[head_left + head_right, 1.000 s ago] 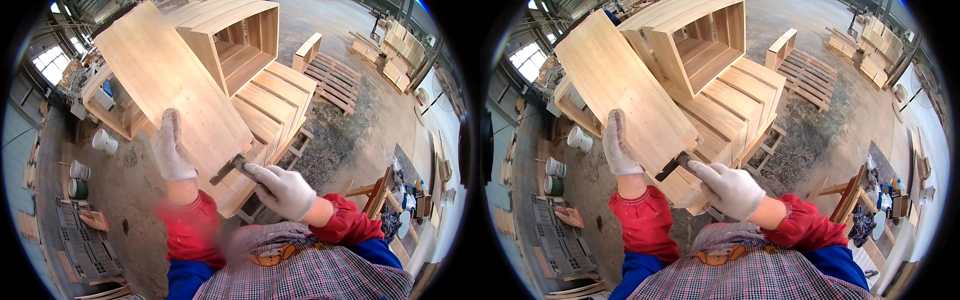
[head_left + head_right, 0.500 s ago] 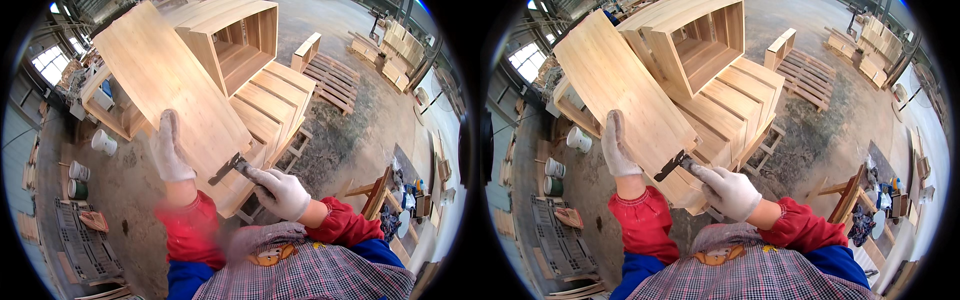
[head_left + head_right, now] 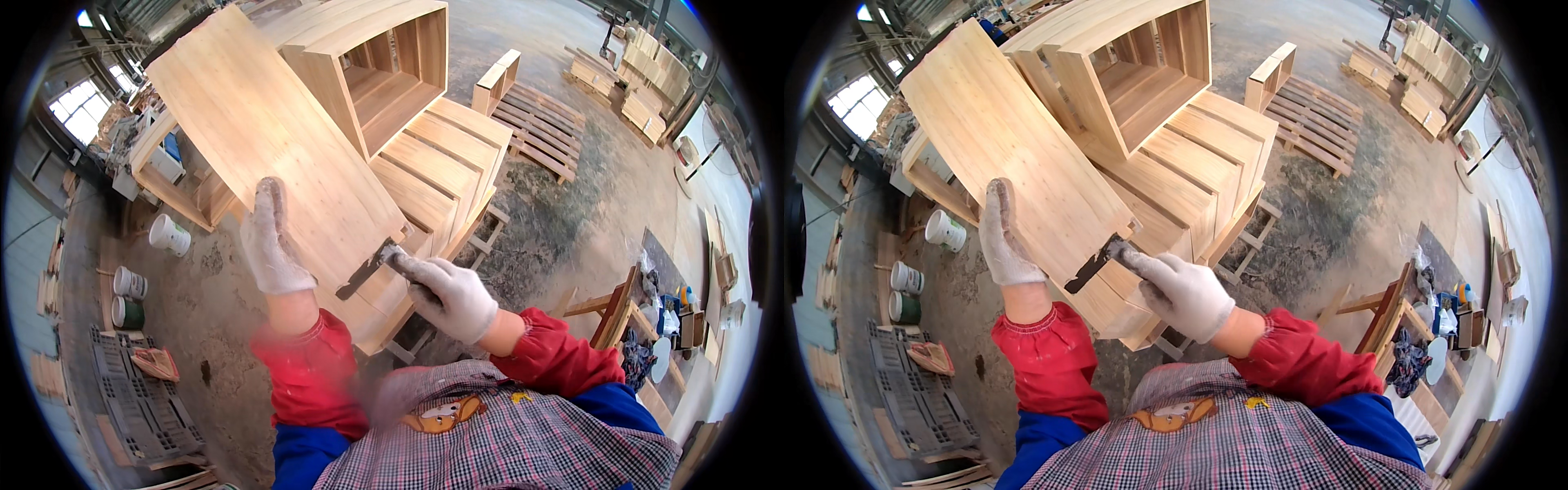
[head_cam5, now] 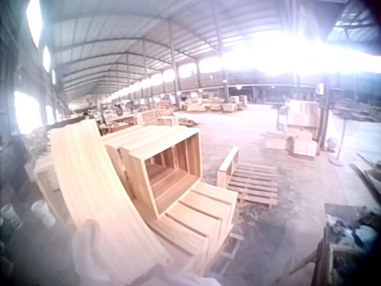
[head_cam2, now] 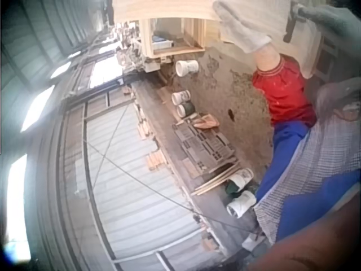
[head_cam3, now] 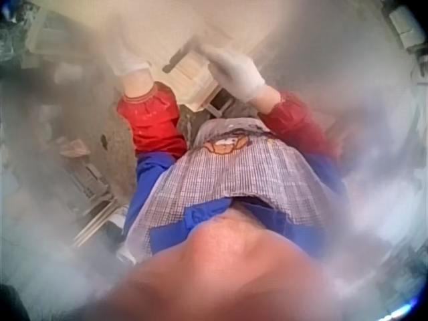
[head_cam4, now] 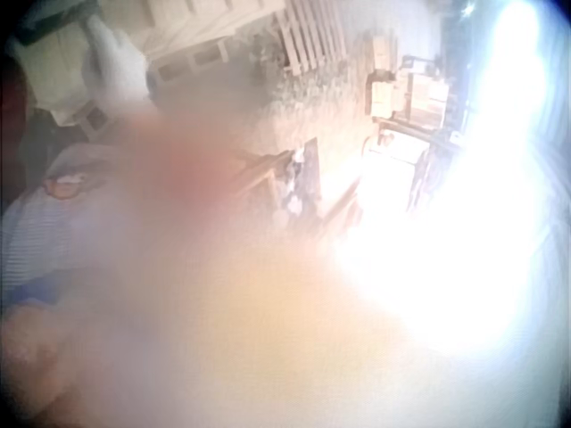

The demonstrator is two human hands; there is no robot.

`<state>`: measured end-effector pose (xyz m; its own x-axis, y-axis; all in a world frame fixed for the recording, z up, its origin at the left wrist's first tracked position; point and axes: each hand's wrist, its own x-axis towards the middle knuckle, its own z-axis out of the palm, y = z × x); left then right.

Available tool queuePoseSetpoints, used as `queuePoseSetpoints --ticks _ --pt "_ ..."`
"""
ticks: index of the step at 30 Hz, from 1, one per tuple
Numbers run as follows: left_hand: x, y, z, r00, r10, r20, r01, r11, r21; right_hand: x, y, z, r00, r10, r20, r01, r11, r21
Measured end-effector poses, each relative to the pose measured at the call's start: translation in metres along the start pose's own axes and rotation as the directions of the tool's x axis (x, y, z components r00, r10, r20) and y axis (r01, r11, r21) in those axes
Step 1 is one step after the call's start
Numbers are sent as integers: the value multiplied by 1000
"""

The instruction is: The person applies a dark filler to the joints and seams of several wooden box frames using a putty knife, wipes away excess material, and places the frames onto a pallet.

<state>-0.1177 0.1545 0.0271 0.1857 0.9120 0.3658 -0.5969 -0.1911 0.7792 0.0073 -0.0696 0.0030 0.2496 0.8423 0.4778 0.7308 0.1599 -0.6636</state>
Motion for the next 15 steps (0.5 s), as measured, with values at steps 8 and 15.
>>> queuePoseSetpoints --ticks 8,15 --pt "0 11 8 995 -97 -16 96 995 -23 -12 0 -8 991 -57 124 50 997 55" --pt "0 10 7 998 -53 -39 54 999 3 4 21 1 804 287 520 -594 390 704"
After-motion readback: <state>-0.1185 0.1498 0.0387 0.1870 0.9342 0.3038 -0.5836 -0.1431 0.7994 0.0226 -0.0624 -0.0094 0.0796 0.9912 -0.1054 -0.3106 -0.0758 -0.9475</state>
